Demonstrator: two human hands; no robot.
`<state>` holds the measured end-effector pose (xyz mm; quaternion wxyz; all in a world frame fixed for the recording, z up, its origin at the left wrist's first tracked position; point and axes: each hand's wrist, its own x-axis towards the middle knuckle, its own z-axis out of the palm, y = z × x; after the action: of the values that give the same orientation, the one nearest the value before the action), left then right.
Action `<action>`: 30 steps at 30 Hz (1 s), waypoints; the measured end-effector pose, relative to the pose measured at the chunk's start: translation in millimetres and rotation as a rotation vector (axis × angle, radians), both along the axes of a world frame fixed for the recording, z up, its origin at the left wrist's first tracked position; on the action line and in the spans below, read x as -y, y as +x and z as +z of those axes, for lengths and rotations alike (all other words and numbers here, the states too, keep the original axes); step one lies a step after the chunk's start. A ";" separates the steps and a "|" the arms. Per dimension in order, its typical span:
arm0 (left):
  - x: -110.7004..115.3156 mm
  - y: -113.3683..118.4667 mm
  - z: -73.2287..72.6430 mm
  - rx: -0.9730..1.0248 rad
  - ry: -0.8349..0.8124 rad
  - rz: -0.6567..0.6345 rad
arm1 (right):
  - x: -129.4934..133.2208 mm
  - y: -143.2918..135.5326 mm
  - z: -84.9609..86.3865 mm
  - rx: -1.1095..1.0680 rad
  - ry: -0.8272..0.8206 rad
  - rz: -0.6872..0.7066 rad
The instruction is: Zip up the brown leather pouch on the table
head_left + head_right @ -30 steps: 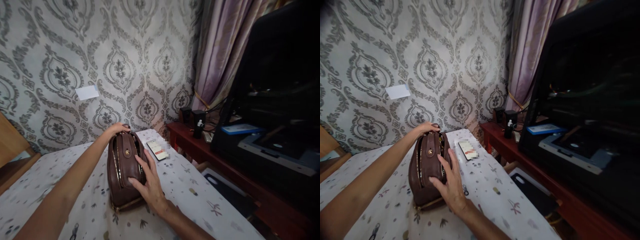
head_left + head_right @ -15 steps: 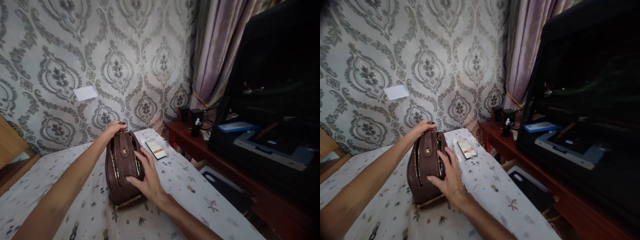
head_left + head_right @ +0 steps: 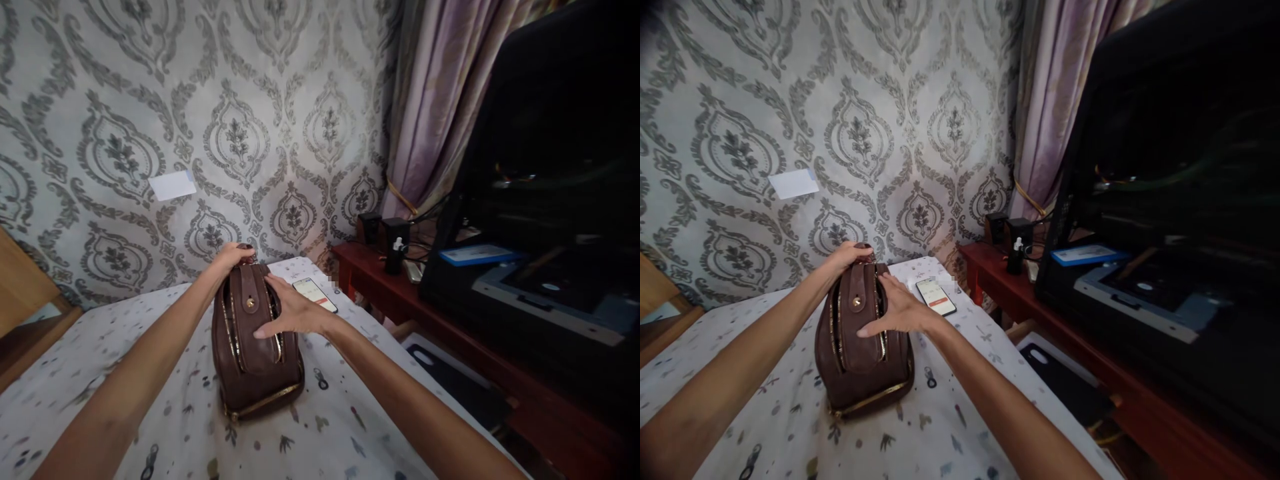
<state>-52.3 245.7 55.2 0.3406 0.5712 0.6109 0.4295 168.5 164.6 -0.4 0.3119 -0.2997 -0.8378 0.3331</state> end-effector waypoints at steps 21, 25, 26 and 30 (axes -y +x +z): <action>18.7 5.1 8.7 0.084 0.001 -0.129 | 15.3 -1.7 5.2 -0.028 -0.093 0.040; 25.2 5.3 8.4 0.074 0.021 -0.210 | 14.1 -3.2 4.3 0.000 -0.077 0.015; 25.6 5.0 8.5 0.067 0.021 -0.226 | 13.8 -3.2 4.2 0.006 -0.072 0.014; 23.1 -1.7 12.1 0.017 0.008 -0.266 | 14.9 -1.2 4.0 0.013 -0.036 0.015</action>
<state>-54.0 222.6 67.4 0.3972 0.6449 0.5253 0.3879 167.3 149.6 3.6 0.2986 -0.3009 -0.8358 0.3487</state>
